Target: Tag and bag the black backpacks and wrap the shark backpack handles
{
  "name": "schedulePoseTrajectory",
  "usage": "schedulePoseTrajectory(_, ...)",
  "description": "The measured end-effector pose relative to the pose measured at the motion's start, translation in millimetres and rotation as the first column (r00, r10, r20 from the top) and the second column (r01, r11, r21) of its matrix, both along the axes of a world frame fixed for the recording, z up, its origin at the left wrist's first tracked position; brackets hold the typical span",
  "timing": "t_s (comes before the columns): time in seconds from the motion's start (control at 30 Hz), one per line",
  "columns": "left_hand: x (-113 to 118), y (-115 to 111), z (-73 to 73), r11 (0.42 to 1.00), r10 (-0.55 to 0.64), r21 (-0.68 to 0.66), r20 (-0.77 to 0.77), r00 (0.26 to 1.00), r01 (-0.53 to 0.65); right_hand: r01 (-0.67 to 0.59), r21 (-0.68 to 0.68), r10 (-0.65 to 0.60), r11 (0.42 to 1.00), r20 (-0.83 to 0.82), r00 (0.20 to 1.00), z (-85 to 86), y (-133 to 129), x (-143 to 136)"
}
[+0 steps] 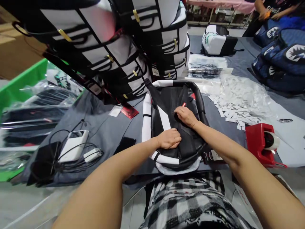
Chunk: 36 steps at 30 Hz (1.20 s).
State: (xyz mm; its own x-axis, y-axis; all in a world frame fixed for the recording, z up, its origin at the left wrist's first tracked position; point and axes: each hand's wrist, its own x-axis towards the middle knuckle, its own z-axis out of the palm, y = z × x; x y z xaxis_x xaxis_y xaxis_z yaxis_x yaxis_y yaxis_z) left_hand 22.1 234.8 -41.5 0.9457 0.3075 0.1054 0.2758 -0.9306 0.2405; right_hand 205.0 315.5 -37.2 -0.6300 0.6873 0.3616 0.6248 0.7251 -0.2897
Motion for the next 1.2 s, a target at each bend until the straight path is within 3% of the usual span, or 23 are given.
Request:
schedulePoseTrajectory(0.07,1,3,-5.9,0.997,0.075,-0.013,-0.042,0.996,-0.075,-0.047,0.039,0.049,0.998,-0.041,0.998,17.1,-18,0)
schedulePoseTrajectory(0.13,-2,3,-2.4,0.99,0.134,-0.04,-0.074,0.988,-0.137,-0.278,0.063,0.278,0.958,0.02,0.96,37.2,-45,-1)
schedulePoseTrajectory(0.2,-6,1,4.9,0.968,0.245,-0.037,-0.053,0.968,-0.247,-0.579,-0.005,0.572,0.815,0.162,0.804,54.2,-74,-3)
schedulePoseTrajectory(0.27,-9,0,10.5,0.896,0.444,0.008,0.012,0.896,-0.444,-0.721,-0.125,0.724,0.682,0.256,0.641,62.3,-96,-6)
schedulePoseTrajectory(0.33,-10,-2,10.8,0.737,0.673,0.034,0.058,0.738,-0.675,-0.723,-0.182,0.74,0.666,0.282,0.611,59.3,-105,-10)
schedulePoseTrajectory(0.4,-9,-4,5.7,0.607,0.793,0.035,0.032,0.608,-0.794,-0.715,-0.184,0.732,0.675,0.29,0.617,47.5,-103,-13)
schedulePoseTrajectory(0.47,-7,-5,-1.5,0.567,0.824,0.043,-0.012,0.567,-0.823,-0.732,-0.175,0.742,0.658,0.311,0.594,31.3,-92,-15)
schedulePoseTrajectory(0.53,-6,-3,-7.1,0.565,0.825,0.062,-0.02,0.565,-0.823,-0.725,-0.151,0.722,0.672,0.351,0.596,16.0,-78,-18)
schedulePoseTrajectory(0.63,-7,5,-8.3,0.559,0.829,0.079,-0.008,0.56,-0.826,-0.677,-0.081,0.646,0.731,0.4,0.65,1.8,-60,-21)
schedulePoseTrajectory(0.77,-9,6,-2.4,0.565,0.825,0.117,-0.041,0.564,-0.817,-0.614,-0.016,0.564,0.789,0.414,0.714,1.7,-59,-24)
schedulePoseTrajectory(0.87,-14,-9,-1.5,0.593,0.805,0.169,-0.092,0.587,-0.787,-0.418,0.084,0.368,0.905,0.341,0.865,9.8,-76,-16)
schedulePoseTrajectory(0.93,-20,-20,-1.2,0.609,0.793,0.196,-0.109,0.6,-0.769,-0.247,0.142,0.217,0.959,0.196,0.956,18.3,-94,2)
schedulePoseTrajectory(1.0,-27,-27,2.8,0.626,0.78,0.202,-0.134,0.612,-0.753,-0.076,0.131,0.076,0.989,0.006,0.997,29.9,-118,32)
schedulePoseTrajectory(1.1,-27,-28,15.2,0.647,0.76,0.169,-0.224,0.611,-0.743,0.198,0.008,-0.188,0.98,-0.279,0.942,51.1,-170,89)
schedulePoseTrajectory(1.17,-18,-29,20.8,0.642,0.754,0.139,-0.29,0.589,-0.754,0.371,-0.063,-0.365,0.926,-0.397,0.842,61.7,-211,128)
schedulePoseTrajectory(1.2,-11,-31,21.3,0.672,0.722,0.12,-0.321,0.613,-0.73,0.458,-0.081,-0.445,0.886,-0.43,0.786,64.1,-230,149)
